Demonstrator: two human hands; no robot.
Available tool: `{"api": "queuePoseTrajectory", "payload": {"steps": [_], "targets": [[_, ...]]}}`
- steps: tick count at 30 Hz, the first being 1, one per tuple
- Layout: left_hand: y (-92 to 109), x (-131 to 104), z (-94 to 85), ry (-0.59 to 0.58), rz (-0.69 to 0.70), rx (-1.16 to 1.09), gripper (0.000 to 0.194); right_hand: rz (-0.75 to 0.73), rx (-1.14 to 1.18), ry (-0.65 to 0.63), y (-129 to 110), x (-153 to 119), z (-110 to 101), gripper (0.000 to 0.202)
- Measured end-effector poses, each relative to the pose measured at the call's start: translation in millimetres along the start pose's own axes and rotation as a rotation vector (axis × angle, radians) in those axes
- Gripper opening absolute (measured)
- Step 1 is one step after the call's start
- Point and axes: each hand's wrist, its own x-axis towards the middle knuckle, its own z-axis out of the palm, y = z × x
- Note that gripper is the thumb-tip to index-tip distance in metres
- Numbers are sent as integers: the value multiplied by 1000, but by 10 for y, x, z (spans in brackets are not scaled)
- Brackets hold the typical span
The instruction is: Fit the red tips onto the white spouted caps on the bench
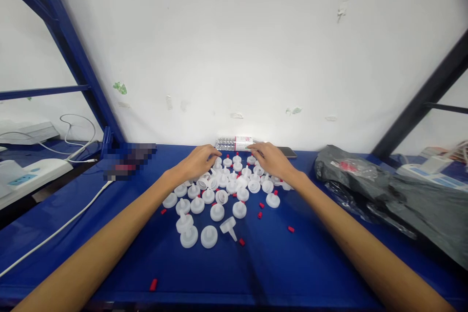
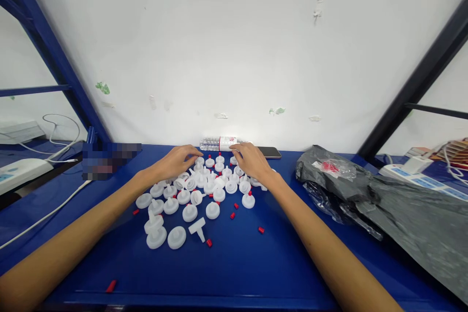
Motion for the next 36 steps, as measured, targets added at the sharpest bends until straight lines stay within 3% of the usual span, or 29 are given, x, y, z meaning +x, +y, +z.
{"api": "queuePoseTrajectory", "payload": {"steps": [6,12,20,27,33,36], "targets": [[61,-16,-80,26,-66,48,23,30,28,-63,38,2,56,24],[131,-64,-192,-27,-151,147,24,54,5,-3,-48,-3,-52,23],[156,-92,-199,-72,-202,222,24,-11,-4,-5,-130,-8,-83,31],[177,-71,-147,-1,-32,133,24,-122,56,-43,-215,2,-21,44],[189,-62,14,-75,80,42,45,-144,78,-163,-215,5,121,54],[182,-60,75,-101,92,13,41,-124,84,-184,-196,0,178,55]]}}
